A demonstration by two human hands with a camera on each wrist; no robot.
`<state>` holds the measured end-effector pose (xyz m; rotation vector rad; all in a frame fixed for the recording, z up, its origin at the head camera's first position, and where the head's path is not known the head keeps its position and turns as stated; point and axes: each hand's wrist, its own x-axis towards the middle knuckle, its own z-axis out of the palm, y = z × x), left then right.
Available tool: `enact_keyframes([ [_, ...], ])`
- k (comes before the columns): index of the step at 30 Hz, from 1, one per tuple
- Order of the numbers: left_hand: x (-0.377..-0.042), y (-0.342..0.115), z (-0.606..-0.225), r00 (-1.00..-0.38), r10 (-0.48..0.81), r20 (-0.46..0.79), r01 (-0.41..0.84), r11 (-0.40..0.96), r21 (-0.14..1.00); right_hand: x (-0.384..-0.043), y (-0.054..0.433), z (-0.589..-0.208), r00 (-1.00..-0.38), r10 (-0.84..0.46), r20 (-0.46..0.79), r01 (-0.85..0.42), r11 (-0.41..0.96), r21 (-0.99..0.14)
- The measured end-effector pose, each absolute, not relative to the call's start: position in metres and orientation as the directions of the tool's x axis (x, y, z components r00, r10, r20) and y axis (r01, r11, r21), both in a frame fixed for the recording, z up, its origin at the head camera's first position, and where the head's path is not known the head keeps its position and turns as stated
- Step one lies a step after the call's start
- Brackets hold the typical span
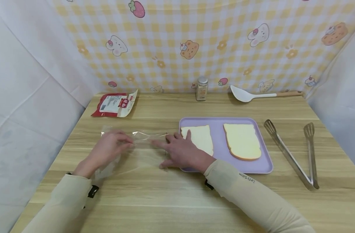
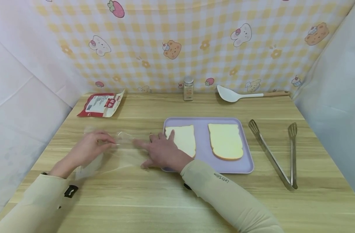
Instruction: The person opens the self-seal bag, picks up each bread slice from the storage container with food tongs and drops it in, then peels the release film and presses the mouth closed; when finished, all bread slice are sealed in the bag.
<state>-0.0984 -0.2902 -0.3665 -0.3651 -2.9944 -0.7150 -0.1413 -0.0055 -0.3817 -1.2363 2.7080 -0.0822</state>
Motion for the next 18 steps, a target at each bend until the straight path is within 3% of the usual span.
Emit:
enact_keyframes([
  [10, -0.093, -0.295, -0.355, -0.957, 0.189, 0.221, 0.277, 0.823, 0.495, -0.142, -0.008, -0.38, -0.648, -0.736, -0.197, -0.738, 0.67, -0.076],
  [18, -0.093, -0.293, -0.348, -0.958, 0.179, 0.225, 0.271, 0.828, 0.491, -0.142, -0.009, -0.378, -0.65, -0.731, -0.207, -0.738, 0.672, -0.055],
])
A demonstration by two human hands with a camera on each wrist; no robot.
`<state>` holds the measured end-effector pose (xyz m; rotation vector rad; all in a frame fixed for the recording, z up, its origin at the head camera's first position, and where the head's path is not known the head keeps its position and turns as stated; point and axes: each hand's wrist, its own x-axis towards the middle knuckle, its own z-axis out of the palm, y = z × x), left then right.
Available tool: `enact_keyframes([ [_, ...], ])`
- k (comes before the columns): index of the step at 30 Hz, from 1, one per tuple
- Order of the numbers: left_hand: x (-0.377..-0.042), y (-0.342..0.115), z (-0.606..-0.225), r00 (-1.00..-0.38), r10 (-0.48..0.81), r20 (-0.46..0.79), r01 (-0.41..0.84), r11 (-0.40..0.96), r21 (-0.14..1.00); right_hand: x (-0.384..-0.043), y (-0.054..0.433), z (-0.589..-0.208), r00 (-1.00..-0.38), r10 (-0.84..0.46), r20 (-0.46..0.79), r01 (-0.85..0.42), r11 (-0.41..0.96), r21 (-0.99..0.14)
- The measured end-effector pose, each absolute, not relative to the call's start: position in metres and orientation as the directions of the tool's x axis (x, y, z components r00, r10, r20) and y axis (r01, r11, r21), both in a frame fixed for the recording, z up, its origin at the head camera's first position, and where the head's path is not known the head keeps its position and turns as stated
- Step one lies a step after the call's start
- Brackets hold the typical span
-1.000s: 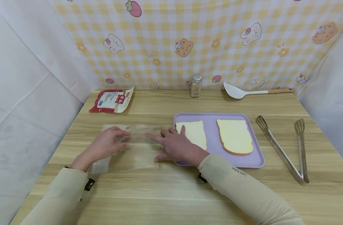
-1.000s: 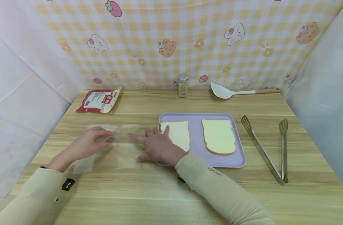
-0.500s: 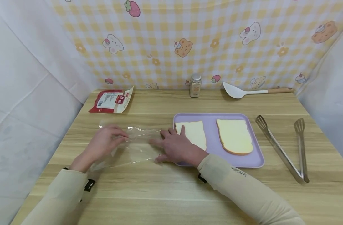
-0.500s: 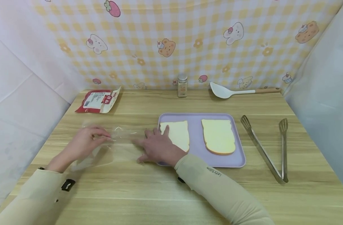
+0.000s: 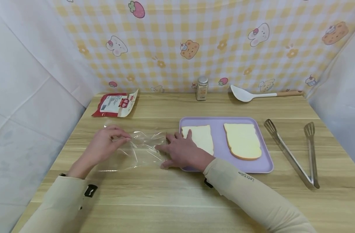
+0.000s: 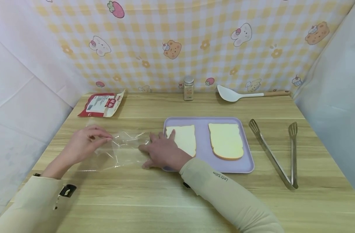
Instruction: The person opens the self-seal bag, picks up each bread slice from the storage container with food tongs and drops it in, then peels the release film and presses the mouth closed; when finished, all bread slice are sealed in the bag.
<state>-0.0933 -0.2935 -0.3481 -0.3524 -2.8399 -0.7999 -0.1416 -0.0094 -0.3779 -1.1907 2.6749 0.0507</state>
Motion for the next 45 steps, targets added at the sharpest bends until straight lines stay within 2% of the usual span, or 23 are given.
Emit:
enact_keyframes([
  [13, -0.097, -0.285, -0.33, -0.949, 0.233, 0.211, 0.304, 0.852, 0.427, -0.142, -0.005, -0.375, -0.686, -0.69, -0.231, -0.702, 0.711, -0.042],
  [20, -0.098, -0.284, -0.339, -0.968, 0.199, 0.153, 0.247, 0.865, 0.437, -0.141, -0.003, -0.374, -0.677, -0.703, -0.217, -0.712, 0.7, -0.045],
  [24, -0.099, -0.284, -0.345, -0.972, 0.174, 0.16, 0.228, 0.864, 0.449, -0.138, 0.004, -0.365, -0.681, -0.696, -0.228, -0.699, 0.71, -0.083],
  [27, -0.101, -0.283, -0.349, -0.971, 0.161, 0.178, 0.227, 0.859, 0.459, -0.139, 0.016, -0.35, -0.706, -0.669, -0.232, -0.656, 0.742, -0.139],
  [30, -0.102, -0.283, -0.353, -0.969, 0.154, 0.194, 0.229, 0.859, 0.458, -0.14, 0.042, -0.333, -0.736, -0.653, -0.179, -0.629, 0.757, -0.178],
  [33, -0.103, -0.283, -0.357, -0.967, 0.144, 0.209, 0.228, 0.856, 0.465, -0.141, 0.083, -0.318, -0.771, -0.633, -0.075, -0.611, 0.767, -0.195],
  [36, -0.102, -0.283, -0.359, -0.968, 0.119, 0.222, 0.214, 0.853, 0.476, -0.14, 0.133, -0.309, -0.823, -0.567, 0.026, -0.558, 0.799, -0.224],
  [38, -0.102, -0.284, -0.36, -0.966, 0.103, 0.236, 0.208, 0.853, 0.479, -0.139, 0.168, -0.307, -0.865, -0.499, 0.048, -0.495, 0.835, -0.24],
  [42, -0.099, -0.286, -0.361, -0.97, 0.051, 0.238, 0.164, 0.858, 0.487, -0.137, 0.232, -0.308, -0.94, -0.341, -0.019, -0.325, 0.91, -0.258],
  [45, -0.093, -0.291, -0.361, -0.973, -0.001, 0.229, 0.115, 0.862, 0.493, -0.136, 0.271, -0.316, -0.968, -0.227, -0.108, -0.193, 0.946, -0.26],
])
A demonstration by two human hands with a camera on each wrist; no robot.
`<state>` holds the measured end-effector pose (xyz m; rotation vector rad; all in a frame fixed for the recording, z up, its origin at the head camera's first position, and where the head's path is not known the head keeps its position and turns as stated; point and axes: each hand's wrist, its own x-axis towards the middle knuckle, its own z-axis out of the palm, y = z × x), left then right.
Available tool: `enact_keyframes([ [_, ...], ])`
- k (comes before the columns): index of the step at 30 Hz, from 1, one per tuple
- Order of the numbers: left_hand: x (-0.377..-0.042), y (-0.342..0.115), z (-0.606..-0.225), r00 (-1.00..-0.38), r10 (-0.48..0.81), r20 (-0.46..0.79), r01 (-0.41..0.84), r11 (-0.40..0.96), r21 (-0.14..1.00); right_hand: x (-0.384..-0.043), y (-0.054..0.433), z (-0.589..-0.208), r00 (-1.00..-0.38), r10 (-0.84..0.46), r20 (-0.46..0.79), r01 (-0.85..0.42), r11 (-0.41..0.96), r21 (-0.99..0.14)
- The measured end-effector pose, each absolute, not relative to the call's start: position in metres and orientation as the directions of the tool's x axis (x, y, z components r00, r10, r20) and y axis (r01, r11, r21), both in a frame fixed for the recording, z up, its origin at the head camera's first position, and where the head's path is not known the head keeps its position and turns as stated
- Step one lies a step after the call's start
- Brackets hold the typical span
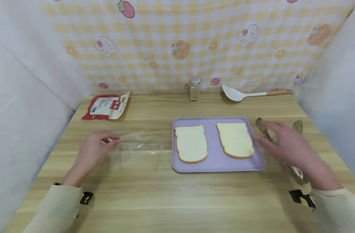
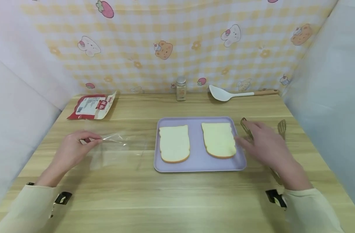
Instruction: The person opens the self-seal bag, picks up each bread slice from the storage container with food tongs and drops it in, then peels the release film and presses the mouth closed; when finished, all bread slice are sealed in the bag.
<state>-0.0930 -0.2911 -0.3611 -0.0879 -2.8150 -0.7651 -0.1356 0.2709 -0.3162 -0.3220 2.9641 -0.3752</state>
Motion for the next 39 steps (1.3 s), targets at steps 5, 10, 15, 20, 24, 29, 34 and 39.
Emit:
enact_keyframes([
  [5, -0.083, -0.3, -0.361, -0.967, -0.072, 0.244, 0.06, 0.867, 0.495, -0.13, 0.321, -0.335, -0.973, -0.107, -0.206, -0.057, 0.971, -0.233],
  [10, -0.081, -0.304, -0.36, -0.953, -0.119, 0.28, 0.038, 0.865, 0.5, -0.122, 0.343, -0.357, -0.955, -0.05, -0.291, 0.017, 0.975, -0.222],
  [15, -0.083, -0.303, -0.361, -0.93, -0.15, 0.334, 0.048, 0.854, 0.518, -0.119, 0.349, -0.368, -0.955, -0.015, -0.296, 0.054, 0.973, -0.223],
  [20, -0.084, -0.302, -0.368, -0.927, -0.131, 0.352, 0.079, 0.848, 0.524, -0.12, 0.355, -0.374, -0.951, 0.044, -0.305, 0.118, 0.966, -0.23],
  [24, -0.084, -0.298, -0.37, -0.946, -0.101, 0.307, 0.079, 0.849, 0.523, -0.12, 0.357, -0.378, -0.953, 0.074, -0.295, 0.145, 0.963, -0.227],
  [29, -0.085, -0.294, -0.369, -0.956, -0.078, 0.283, 0.085, 0.849, 0.521, -0.119, 0.357, -0.377, -0.955, 0.075, -0.287, 0.149, 0.957, -0.248],
  [34, -0.086, -0.292, -0.368, -0.96, -0.072, 0.271, 0.085, 0.847, 0.524, -0.115, 0.361, -0.374, -0.96, 0.118, -0.255, 0.192, 0.938, -0.287],
  [39, -0.087, -0.29, -0.366, -0.958, -0.075, 0.275, 0.089, 0.839, 0.537, -0.109, 0.362, -0.371, -0.969, 0.143, -0.201, 0.199, 0.933, -0.3],
])
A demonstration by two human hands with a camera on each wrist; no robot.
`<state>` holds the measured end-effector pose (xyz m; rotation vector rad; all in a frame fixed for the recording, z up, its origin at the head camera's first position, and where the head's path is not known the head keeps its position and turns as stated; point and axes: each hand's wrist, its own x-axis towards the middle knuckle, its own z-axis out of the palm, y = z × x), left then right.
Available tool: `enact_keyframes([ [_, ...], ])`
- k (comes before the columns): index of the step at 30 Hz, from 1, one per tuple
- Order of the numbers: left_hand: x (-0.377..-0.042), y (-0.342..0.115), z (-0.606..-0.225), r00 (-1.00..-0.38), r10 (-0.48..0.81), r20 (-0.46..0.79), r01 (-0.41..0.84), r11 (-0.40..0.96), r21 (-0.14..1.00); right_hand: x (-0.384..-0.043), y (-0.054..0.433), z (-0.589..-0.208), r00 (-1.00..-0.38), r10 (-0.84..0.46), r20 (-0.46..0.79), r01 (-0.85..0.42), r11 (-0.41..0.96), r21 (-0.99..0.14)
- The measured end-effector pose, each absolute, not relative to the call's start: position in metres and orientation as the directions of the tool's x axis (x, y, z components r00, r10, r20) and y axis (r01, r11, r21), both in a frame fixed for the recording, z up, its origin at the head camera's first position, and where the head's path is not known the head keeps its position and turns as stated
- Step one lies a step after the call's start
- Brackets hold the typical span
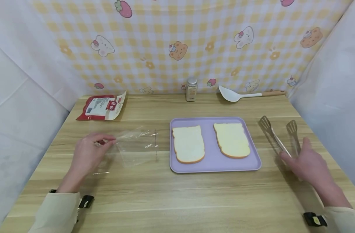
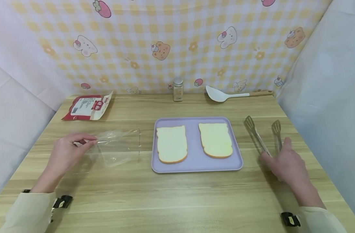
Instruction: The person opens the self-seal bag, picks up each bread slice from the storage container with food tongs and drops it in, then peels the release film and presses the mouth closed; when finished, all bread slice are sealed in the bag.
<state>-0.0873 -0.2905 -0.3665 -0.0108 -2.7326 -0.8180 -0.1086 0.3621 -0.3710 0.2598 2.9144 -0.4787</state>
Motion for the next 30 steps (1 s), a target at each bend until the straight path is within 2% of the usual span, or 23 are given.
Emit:
enact_keyframes([
  [6, -0.086, -0.291, -0.365, -0.963, -0.07, 0.259, 0.085, 0.837, 0.541, -0.089, 0.342, -0.356, -0.988, 0.144, -0.062, 0.157, 0.913, -0.377],
  [15, -0.086, -0.292, -0.365, -0.959, -0.066, 0.275, 0.097, 0.835, 0.542, -0.04, 0.254, -0.334, -0.997, -0.04, 0.062, -0.062, 0.9, -0.432],
  [23, -0.088, -0.292, -0.369, -0.955, -0.046, 0.295, 0.129, 0.827, 0.547, -0.004, 0.193, -0.349, -0.974, -0.155, 0.167, -0.215, 0.87, -0.444],
  [26, -0.087, -0.292, -0.369, -0.956, -0.044, 0.291, 0.129, 0.825, 0.549, 0.007, 0.177, -0.36, -0.968, -0.161, 0.192, -0.233, 0.863, -0.449],
  [30, -0.086, -0.29, -0.369, -0.957, -0.04, 0.287, 0.13, 0.825, 0.55, 0.016, 0.16, -0.37, -0.976, -0.146, 0.159, -0.204, 0.87, -0.448],
])
